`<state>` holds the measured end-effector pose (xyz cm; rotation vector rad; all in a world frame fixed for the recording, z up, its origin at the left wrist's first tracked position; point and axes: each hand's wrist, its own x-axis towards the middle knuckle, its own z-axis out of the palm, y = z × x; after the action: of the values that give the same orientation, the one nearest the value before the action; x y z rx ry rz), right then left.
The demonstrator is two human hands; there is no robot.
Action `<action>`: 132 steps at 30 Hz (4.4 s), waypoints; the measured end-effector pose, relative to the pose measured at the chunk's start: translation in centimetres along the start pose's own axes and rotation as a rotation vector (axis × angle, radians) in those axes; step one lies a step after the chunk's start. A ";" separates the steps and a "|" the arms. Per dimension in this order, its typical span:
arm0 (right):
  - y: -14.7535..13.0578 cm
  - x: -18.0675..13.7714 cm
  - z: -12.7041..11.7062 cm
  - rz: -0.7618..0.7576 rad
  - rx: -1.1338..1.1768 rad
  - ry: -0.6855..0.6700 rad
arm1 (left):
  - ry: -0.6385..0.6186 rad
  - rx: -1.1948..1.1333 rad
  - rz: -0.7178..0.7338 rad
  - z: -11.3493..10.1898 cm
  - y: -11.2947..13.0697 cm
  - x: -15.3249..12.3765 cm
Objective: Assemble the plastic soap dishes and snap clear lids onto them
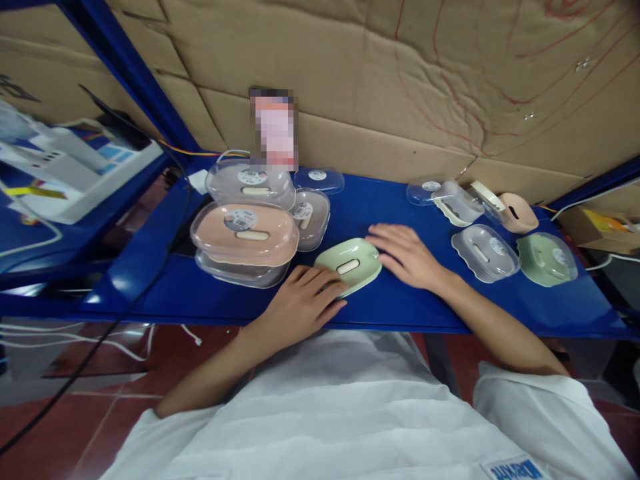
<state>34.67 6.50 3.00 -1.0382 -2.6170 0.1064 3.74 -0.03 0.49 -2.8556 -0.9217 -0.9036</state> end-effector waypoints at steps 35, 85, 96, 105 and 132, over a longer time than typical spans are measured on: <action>6.4 -0.2 -0.4 0.384 -0.007 0.212 | -0.018 -0.039 -0.034 -0.1 0.0 0.0; -1.9 -0.2 0.7 -0.337 0.001 0.095 | 0.099 0.064 -0.191 0.5 -0.3 -0.4; -0.5 -0.5 0.4 -0.265 -0.188 0.061 | 0.054 0.061 -0.209 0.8 0.0 -0.2; 4.1 6.4 0.1 0.107 -0.217 0.104 | -0.012 0.022 -0.215 0.7 0.1 -0.2; 9.4 -1.5 -4.1 0.801 -0.479 0.347 | -0.138 -0.019 -0.116 0.6 -0.4 -0.3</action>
<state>43.19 12.19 4.73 -2.0024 -1.8126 -0.4936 3.66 0.23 -0.19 -2.9387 -1.1074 -0.7344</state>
